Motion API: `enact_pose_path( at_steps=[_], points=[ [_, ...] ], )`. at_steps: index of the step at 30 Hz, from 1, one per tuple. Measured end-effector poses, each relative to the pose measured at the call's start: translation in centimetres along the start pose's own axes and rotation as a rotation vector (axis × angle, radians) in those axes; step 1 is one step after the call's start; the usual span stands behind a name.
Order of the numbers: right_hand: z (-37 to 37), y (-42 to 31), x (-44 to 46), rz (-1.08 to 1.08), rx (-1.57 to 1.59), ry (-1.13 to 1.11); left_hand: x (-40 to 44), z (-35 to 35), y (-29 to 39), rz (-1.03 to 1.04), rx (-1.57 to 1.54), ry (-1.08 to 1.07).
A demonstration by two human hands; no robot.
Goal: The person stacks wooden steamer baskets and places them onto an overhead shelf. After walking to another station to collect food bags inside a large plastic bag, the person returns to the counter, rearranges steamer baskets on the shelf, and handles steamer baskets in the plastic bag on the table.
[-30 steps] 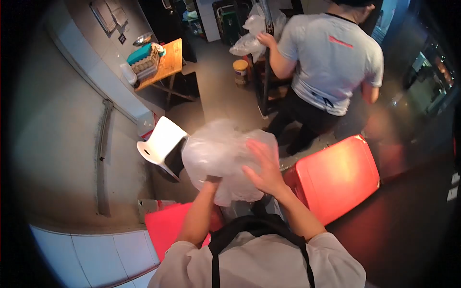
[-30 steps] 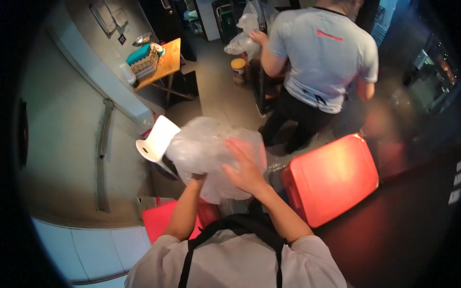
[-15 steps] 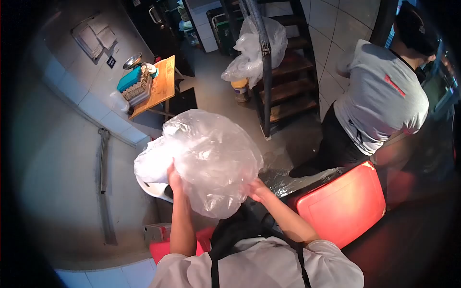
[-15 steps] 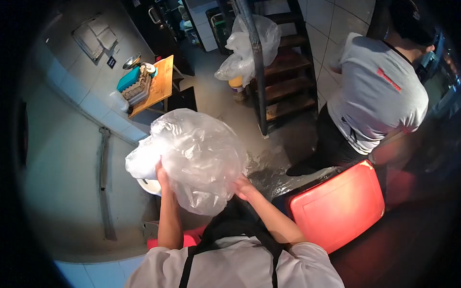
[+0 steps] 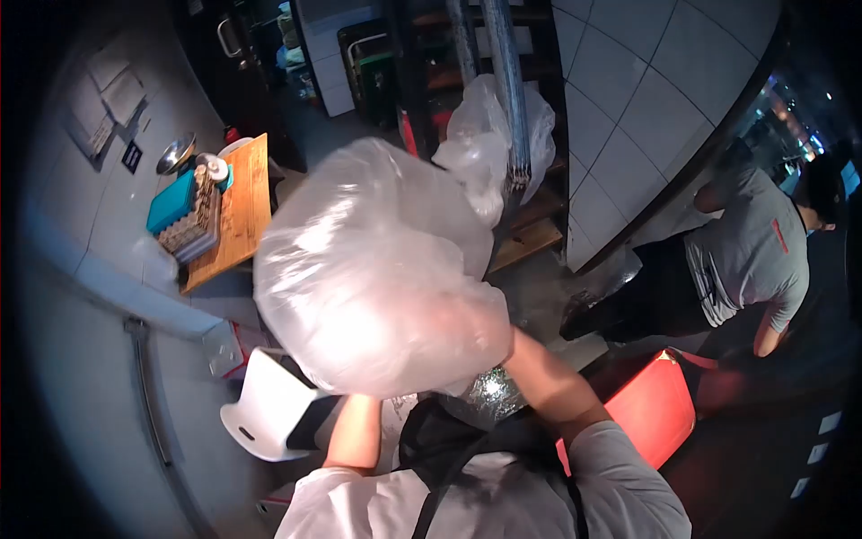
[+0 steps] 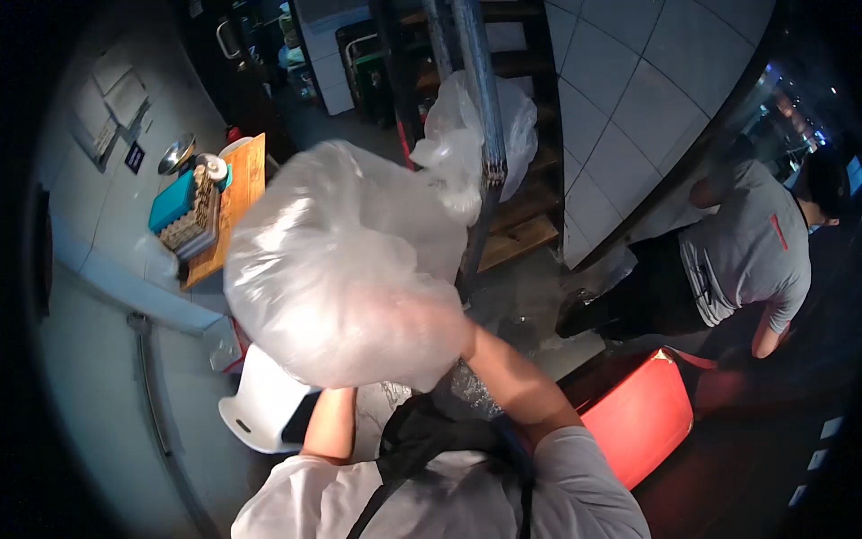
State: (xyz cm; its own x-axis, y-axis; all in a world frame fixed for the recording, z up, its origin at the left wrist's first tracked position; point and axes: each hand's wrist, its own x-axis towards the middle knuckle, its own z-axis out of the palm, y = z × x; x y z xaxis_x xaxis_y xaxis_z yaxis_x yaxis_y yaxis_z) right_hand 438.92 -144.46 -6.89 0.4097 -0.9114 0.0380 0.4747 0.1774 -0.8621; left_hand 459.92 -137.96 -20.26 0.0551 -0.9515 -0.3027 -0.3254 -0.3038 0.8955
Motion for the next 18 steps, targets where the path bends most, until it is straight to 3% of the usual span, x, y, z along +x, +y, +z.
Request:
enact_pose_path(
  at_steps=[3, 7, 11, 12, 13, 14, 17, 18],
  points=[
    [1.6, -6.6, 6.2, -0.174, -0.079, 0.137, 9.7, -5.6, 7.1, 0.263, 0.122, 0.256],
    [0.4, -15.9, 9.7, -0.428, -0.184, 0.414, 22.7, -12.6, 22.2, 0.7, 0.308, 0.752],
    [-5.6, -17.0, 12.3, -0.423, -0.444, 0.565, 30.5, -12.3, 37.8, 0.845, 0.992, 1.26],
    [-4.5, -17.8, 12.8, -0.11, -0.679, 0.541, 31.6, -10.3, 40.7, 0.903, 0.741, 1.062],
    [-3.2, -18.3, 14.1, 0.017, -0.92, 0.462, 37.3, -8.2, 41.2, 1.026, 0.419, 0.857],
    [-5.3, -15.0, 16.1, -0.253, -1.073, 0.361, 39.7, -6.3, 41.5, 0.966, 0.451, 0.741],
    [-4.3, -11.7, 17.7, -0.149, -1.11, 0.431, 40.9, -2.2, 39.9, 0.735, 0.808, 0.412],
    [-4.2, -11.0, 16.6, -0.268, -0.974, 0.5, 40.7, -1.7, 38.7, 0.684, 0.931, 0.314]
  ],
)
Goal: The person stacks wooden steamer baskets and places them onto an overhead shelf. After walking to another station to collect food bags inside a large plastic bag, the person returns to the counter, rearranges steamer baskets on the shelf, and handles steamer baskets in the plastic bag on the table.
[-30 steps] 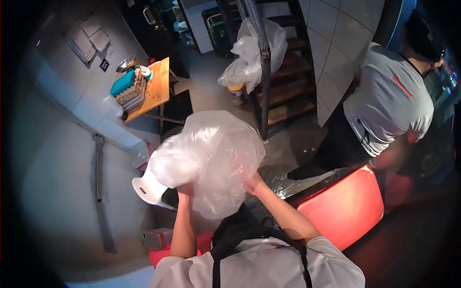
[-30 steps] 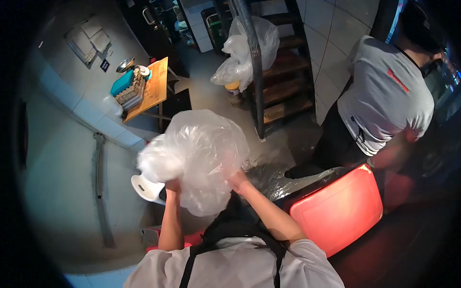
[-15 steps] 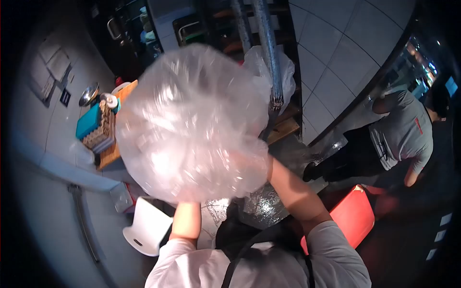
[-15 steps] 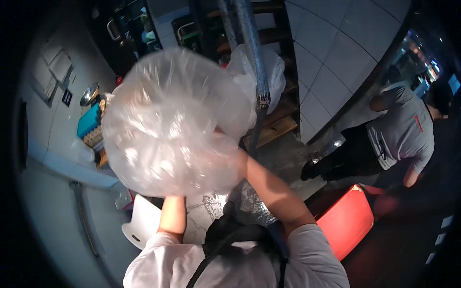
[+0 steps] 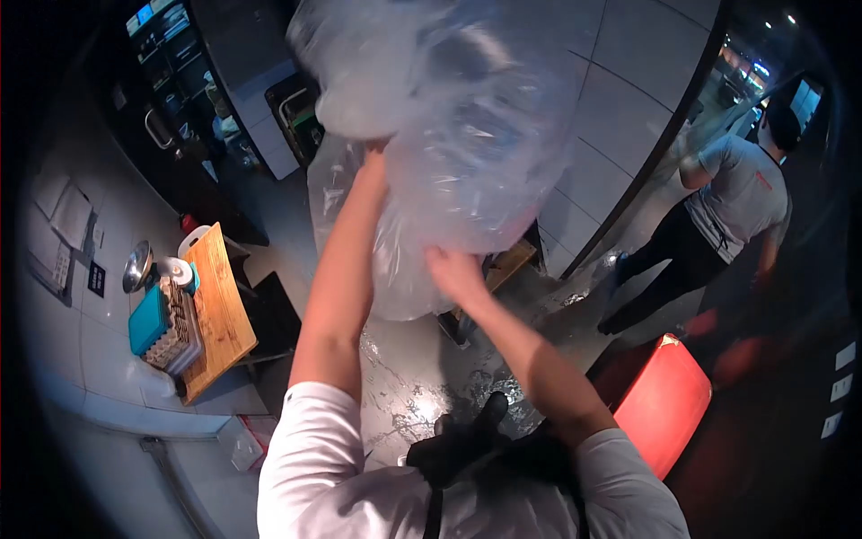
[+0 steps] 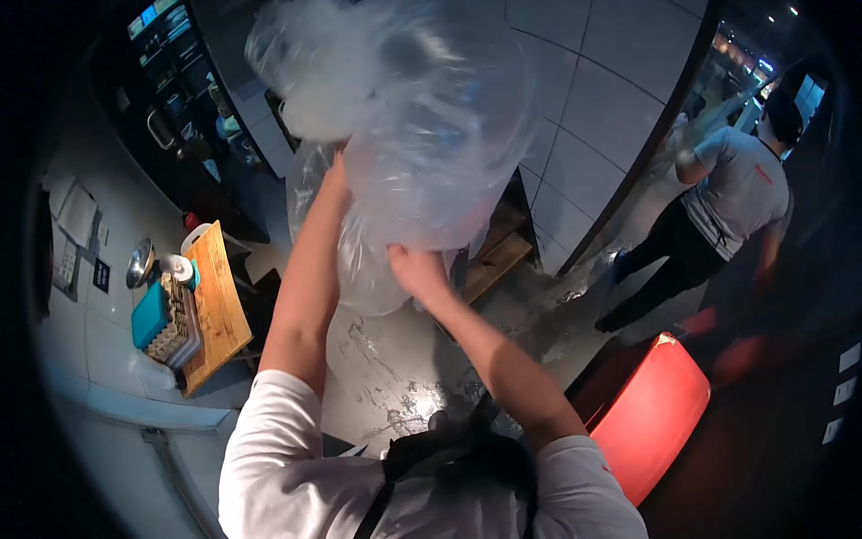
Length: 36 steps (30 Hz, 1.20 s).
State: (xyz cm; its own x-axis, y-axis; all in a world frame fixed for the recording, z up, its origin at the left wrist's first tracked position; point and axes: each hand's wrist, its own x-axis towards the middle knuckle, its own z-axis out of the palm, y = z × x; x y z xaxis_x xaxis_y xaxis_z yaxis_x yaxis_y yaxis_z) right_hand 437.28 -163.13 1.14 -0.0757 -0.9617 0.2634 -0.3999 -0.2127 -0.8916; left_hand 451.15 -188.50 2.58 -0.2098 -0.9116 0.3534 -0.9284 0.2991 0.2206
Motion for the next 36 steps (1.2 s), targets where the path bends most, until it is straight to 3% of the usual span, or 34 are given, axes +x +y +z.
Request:
enact_pose_path(
  at_steps=[3, 5, 7, 10, 12, 13, 15, 17, 18, 20, 22, 25, 28, 33, 34, 35, 36],
  points=[
    [-0.5, 0.2, -2.1, -0.271, 0.169, 0.216, -4.3, 2.8, -0.8, 0.055, 0.135, -0.227],
    [-0.6, 0.3, -1.2, -0.671, -0.03, 0.223, -7.3, 3.9, -1.5, 0.07, 0.162, -0.3],
    [1.6, -2.9, 1.1, -0.565, -0.141, 0.012, -8.9, 4.2, -2.6, 0.073, 0.172, -0.36],
    [4.3, -6.7, 5.8, -0.343, -0.164, 0.035, -9.4, 2.3, -4.0, 0.059, 0.134, -0.412],
    [7.7, -0.7, 13.4, -0.489, -0.56, -0.011, -9.8, -0.3, -4.6, 0.052, 0.063, -0.431],
    [7.3, 0.2, 15.2, -0.426, -0.577, -0.046, -10.3, -1.9, -4.8, 0.035, 0.001, -0.431],
    [6.5, 2.3, 16.6, -0.246, -0.482, -0.093, -12.9, -5.6, -5.3, -0.081, -0.319, -0.292],
    [6.4, 3.2, 16.9, -0.155, -0.424, -0.084, -15.9, -7.8, -5.4, -0.204, -1.036, 0.098],
    [6.5, 3.4, 16.9, -0.117, -0.4, -0.068, -17.3, -8.3, -5.2, -0.154, -1.416, 0.349],
    [6.4, 3.6, 16.6, -0.056, -0.301, -0.035, -18.2, -9.3, -1.0, 0.114, -1.291, 0.65],
    [6.1, 3.7, 16.3, 0.001, -0.173, -0.007, -19.0, -9.9, 1.7, 0.353, -0.942, 0.685],
    [5.0, 3.3, 15.2, 0.114, 0.15, 0.026, -16.8, -12.3, 5.3, 0.346, -0.201, 0.004],
    [3.5, 2.0, 12.1, 0.261, 0.698, 0.038, -13.5, -8.2, 4.5, 0.448, -0.464, -0.035],
    [1.1, 4.3, 2.0, 0.353, 1.555, -0.167, -10.7, -3.0, 1.2, 0.55, -0.312, 0.045],
    [-0.3, 3.8, -1.3, 0.311, 1.321, -0.158, -10.0, -1.6, 0.7, 0.552, -0.253, 0.04],
    [-2.4, 2.3, -4.1, 0.266, 1.082, -0.156, -9.1, 0.2, 0.6, 0.542, -0.366, 0.209],
    [-4.8, 0.9, -5.8, 0.09, 0.841, -0.208, -8.6, 1.6, 0.7, 0.516, -0.475, 0.38]
  ],
)
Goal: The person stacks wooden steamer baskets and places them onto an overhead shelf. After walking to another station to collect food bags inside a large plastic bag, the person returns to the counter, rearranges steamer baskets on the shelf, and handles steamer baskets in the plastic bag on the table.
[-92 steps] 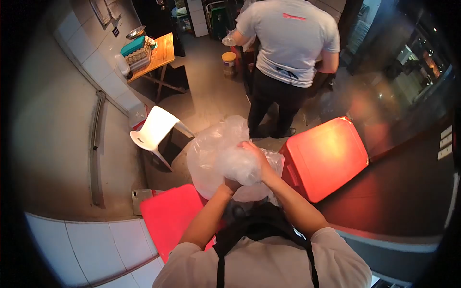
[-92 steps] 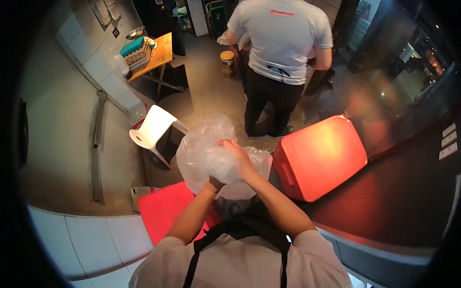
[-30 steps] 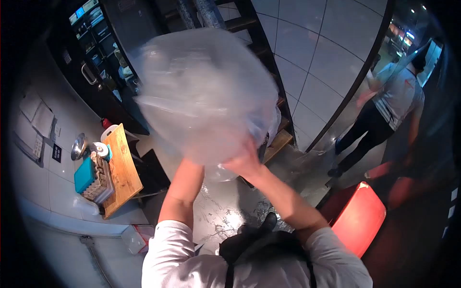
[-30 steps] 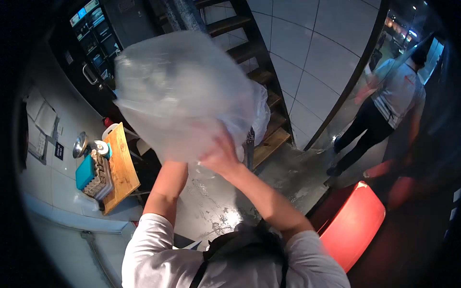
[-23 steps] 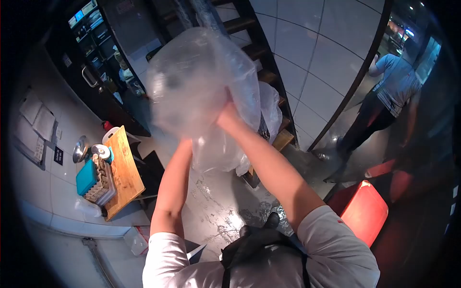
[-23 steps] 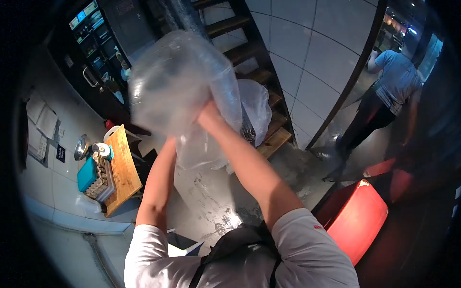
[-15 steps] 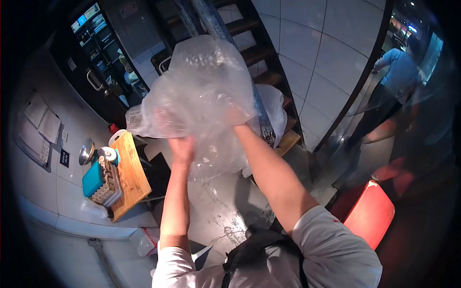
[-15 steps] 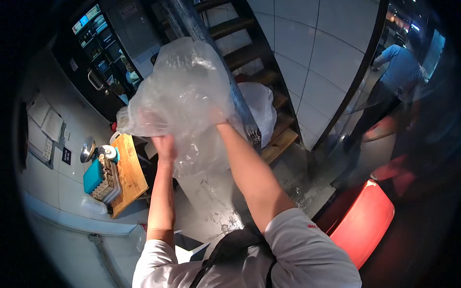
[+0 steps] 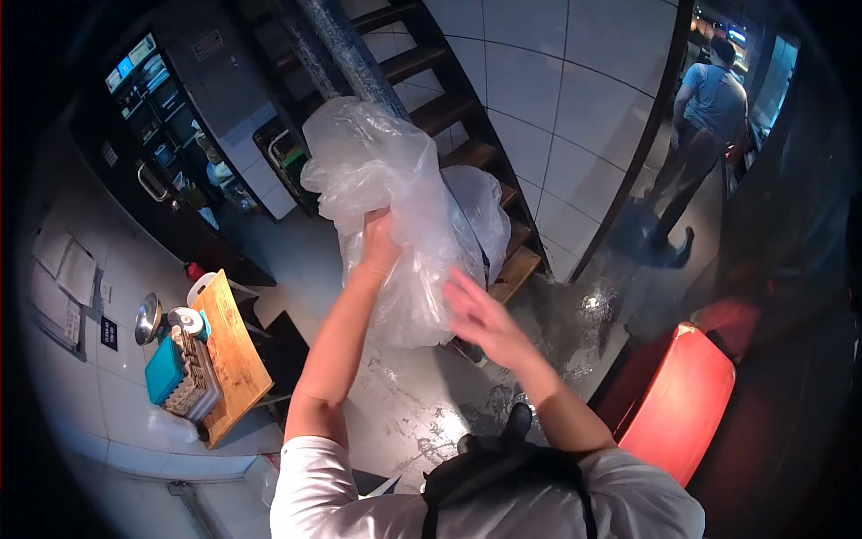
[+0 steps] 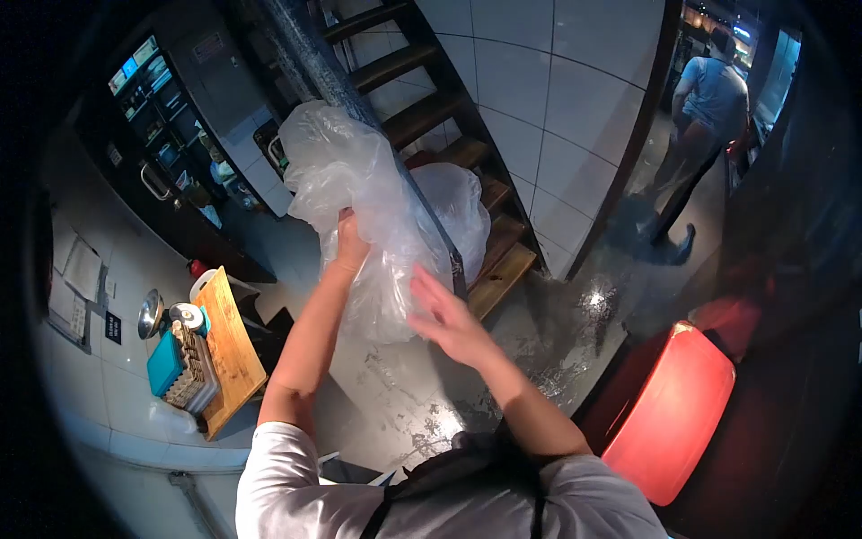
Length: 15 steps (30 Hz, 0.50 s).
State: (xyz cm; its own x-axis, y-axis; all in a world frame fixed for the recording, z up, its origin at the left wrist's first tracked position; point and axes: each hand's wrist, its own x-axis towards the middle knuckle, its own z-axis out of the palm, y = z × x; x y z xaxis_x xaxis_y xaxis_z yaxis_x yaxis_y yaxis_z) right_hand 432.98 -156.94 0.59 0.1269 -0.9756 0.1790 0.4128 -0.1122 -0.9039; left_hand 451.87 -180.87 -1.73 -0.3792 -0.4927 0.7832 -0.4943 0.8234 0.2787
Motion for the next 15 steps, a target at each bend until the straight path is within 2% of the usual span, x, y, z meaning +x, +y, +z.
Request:
enact_pose_path(
  at_steps=[1, 2, 3, 4, 5, 6, 7, 9, 12, 13, 15],
  points=[
    [-1.1, -2.0, -1.6, -0.11, -0.262, -0.099, -0.2, 1.3, -0.7, 0.013, -0.057, 0.192],
    [-4.1, -3.9, -1.9, -0.015, -0.392, -0.144, 0.1, 2.4, -1.3, -0.009, -0.03, 0.27],
    [-4.6, -7.1, -1.6, 0.058, -0.371, 0.01, 0.7, 3.4, -1.6, -0.041, 0.003, 0.284],
    [-6.9, -6.3, 0.7, -0.299, -0.226, 0.019, 1.4, 4.4, -1.6, -0.1, 0.079, 0.169],
    [-7.7, -7.6, 2.8, -0.345, -0.19, 0.108, 2.6, 5.3, -1.6, -0.142, 0.157, 0.037],
    [-6.5, -9.9, 5.3, -0.28, -0.326, 0.255, 3.4, 5.8, -1.4, -0.174, 0.233, -0.117],
    [-6.5, -10.1, 8.2, -0.347, -0.207, 0.145, 3.9, 6.3, -1.2, -0.201, 0.29, -0.276],
    [-6.4, -10.0, 15.3, -0.479, -0.552, 0.064, 3.9, 7.3, -0.5, -0.226, 0.385, -0.563],
    [-7.2, -4.4, 24.5, -0.399, -0.675, -0.027, 2.3, 9.4, 1.0, -0.217, 0.491, -0.843],
    [-8.4, -1.1, 26.0, -0.246, -0.682, -0.015, 1.7, 9.9, 1.6, -0.213, 0.515, -0.911],
    [-10.0, 1.8, 25.1, -0.022, -0.925, 0.146, 0.8, 9.7, 2.2, -0.208, 0.539, -1.018]
  ],
)
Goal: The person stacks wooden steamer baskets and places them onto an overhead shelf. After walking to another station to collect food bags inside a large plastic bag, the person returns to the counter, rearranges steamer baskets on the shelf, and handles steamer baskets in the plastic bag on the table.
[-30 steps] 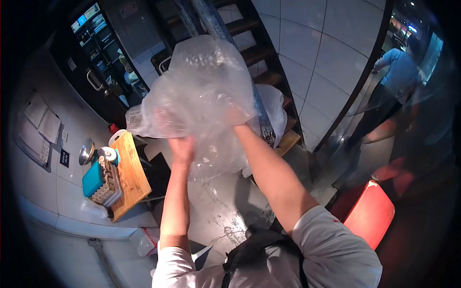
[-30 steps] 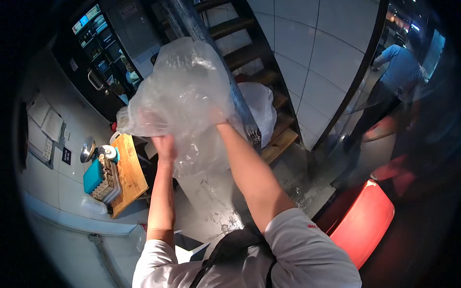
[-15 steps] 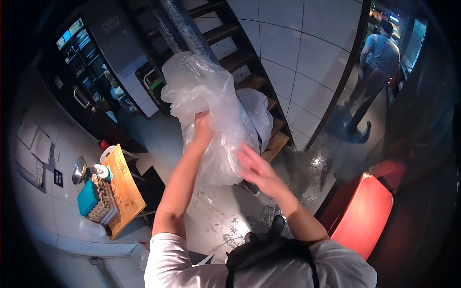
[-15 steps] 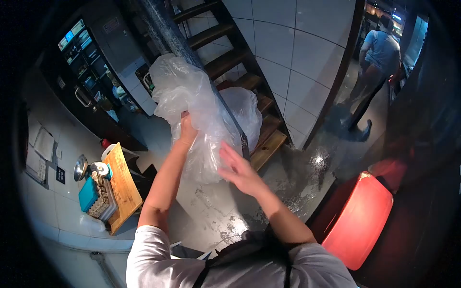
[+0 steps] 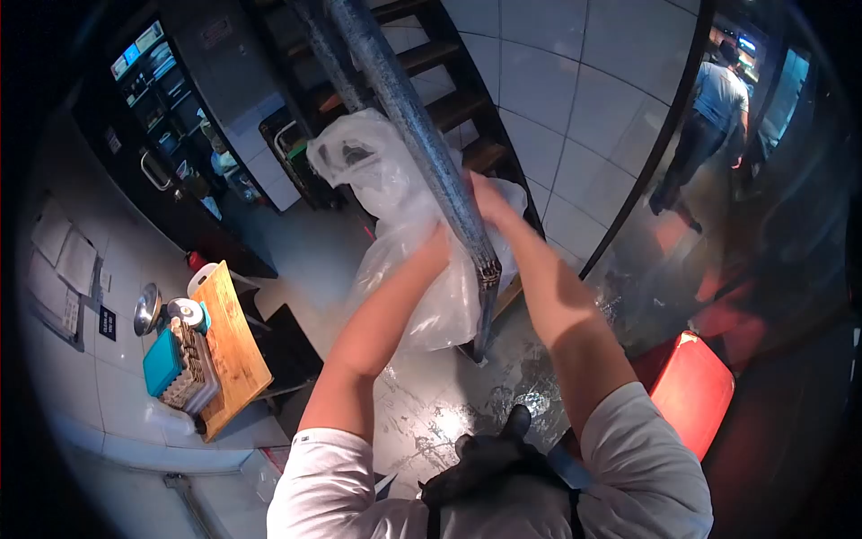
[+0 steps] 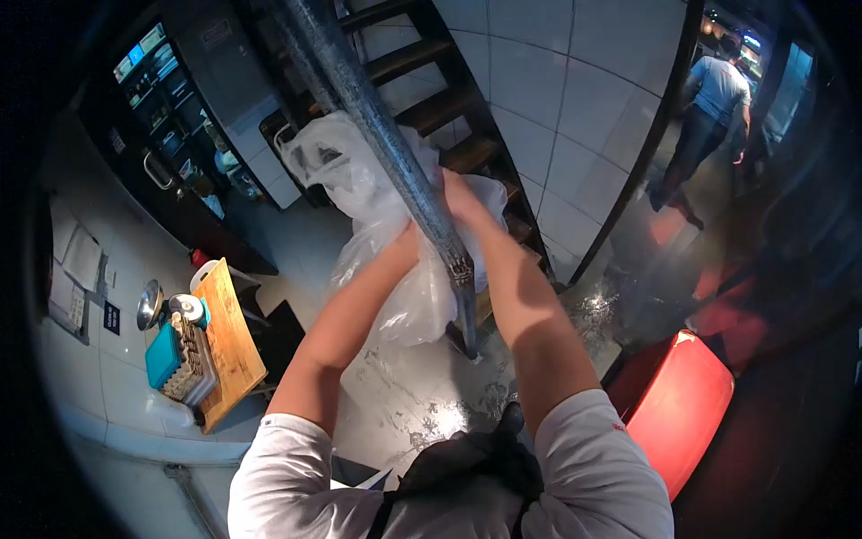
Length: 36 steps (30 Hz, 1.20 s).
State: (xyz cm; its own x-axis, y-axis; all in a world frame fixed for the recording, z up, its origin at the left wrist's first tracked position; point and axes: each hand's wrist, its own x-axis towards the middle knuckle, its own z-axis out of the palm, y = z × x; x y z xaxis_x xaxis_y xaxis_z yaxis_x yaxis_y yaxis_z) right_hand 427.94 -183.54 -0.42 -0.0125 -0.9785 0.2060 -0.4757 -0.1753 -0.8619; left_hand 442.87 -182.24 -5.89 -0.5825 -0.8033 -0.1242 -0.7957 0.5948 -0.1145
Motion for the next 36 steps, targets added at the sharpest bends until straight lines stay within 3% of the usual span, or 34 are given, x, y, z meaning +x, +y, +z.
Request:
enact_pose_path(
  at_steps=[3, 5, 7, 10, 12, 14, 15, 16, 17, 18, 20, 21, 23, 25, 26, 27, 29, 30, 32, 35, 36],
  points=[
    [0.8, 4.8, -2.7, -0.061, 0.013, 0.178, -5.3, -1.3, -2.0, 0.147, -0.187, 0.077],
    [0.5, 6.3, -5.8, -0.011, -0.004, 0.324, -10.7, -2.7, -3.0, 0.391, -0.61, 0.355],
    [0.9, 7.0, -8.0, -0.009, -0.081, 0.424, -15.4, -3.5, -1.5, 0.262, -0.592, 0.591],
    [3.9, 9.5, -10.2, 0.062, -0.019, 0.541, -17.9, 4.8, 0.9, 0.064, -0.489, 0.371],
    [5.4, 12.0, -10.1, 0.4, 0.499, 0.487, -19.0, 8.0, 3.4, -0.071, -0.45, 0.356],
    [5.1, 13.9, -9.0, 0.41, 0.434, 0.254, -19.2, 9.4, 4.8, -0.13, -0.455, 0.391],
    [4.2, 14.9, -8.8, 0.271, 0.103, 0.057, -19.6, 10.0, 4.3, -0.122, -0.491, 0.422],
    [2.2, 13.4, -9.7, 0.29, 0.294, 0.023, -20.8, 9.3, 4.7, -0.162, -0.521, 0.493],
    [-0.9, 10.9, -11.5, 0.293, 0.485, 0.005, -22.3, 5.9, 6.4, -0.357, -0.57, 0.503],
    [-3.9, 10.1, -13.8, 0.197, 0.489, 0.065, -23.5, 3.4, 8.6, -0.49, -0.579, 0.743],
    [-10.3, 8.8, -19.1, -0.002, 0.454, 0.203, -26.0, 3.9, 10.0, -0.542, -0.722, 1.117],
    [-14.1, 9.5, -22.6, -0.097, 0.42, 0.283, -26.9, 2.9, 11.8, -0.669, -0.692, 1.218],
    [-18.9, 14.3, -28.1, -0.028, 0.444, 0.356, -27.1, 1.3, 15.6, -0.643, -0.691, 1.4],
    [-25.1, 19.7, -31.9, 0.196, 0.544, 0.352, -23.1, 0.1, 19.2, -0.509, -0.809, 1.423],
    [-29.3, 21.6, -33.1, 0.201, 0.489, 0.404, -19.4, -2.3, 22.8, -0.508, -0.897, 1.353],
    [-33.5, 22.8, -33.3, 0.211, 0.439, 0.452, -17.7, -0.1, 22.5, -0.476, -0.996, 1.171],
    [-42.1, 23.9, -31.0, 0.124, 0.295, 0.577, -9.4, -4.2, 29.0, -0.207, -1.186, 0.879],
    [-45.6, 24.0, -29.1, 0.088, 0.333, 0.543, -6.0, -5.1, 30.6, -0.015, -1.226, 0.661],
    [-51.5, 23.9, -24.4, 0.039, 0.237, 0.404, 0.9, -7.9, 35.6, 0.071, -1.128, 0.243],
    [-56.6, 25.7, -17.1, 0.041, -0.009, 0.224, 10.9, -8.7, 43.0, 0.443, -0.944, 0.109],
    [-57.8, 28.2, -14.7, -0.017, -0.063, 0.32, 13.9, -8.7, 45.5, 0.529, -0.921, 0.072]
  ],
)
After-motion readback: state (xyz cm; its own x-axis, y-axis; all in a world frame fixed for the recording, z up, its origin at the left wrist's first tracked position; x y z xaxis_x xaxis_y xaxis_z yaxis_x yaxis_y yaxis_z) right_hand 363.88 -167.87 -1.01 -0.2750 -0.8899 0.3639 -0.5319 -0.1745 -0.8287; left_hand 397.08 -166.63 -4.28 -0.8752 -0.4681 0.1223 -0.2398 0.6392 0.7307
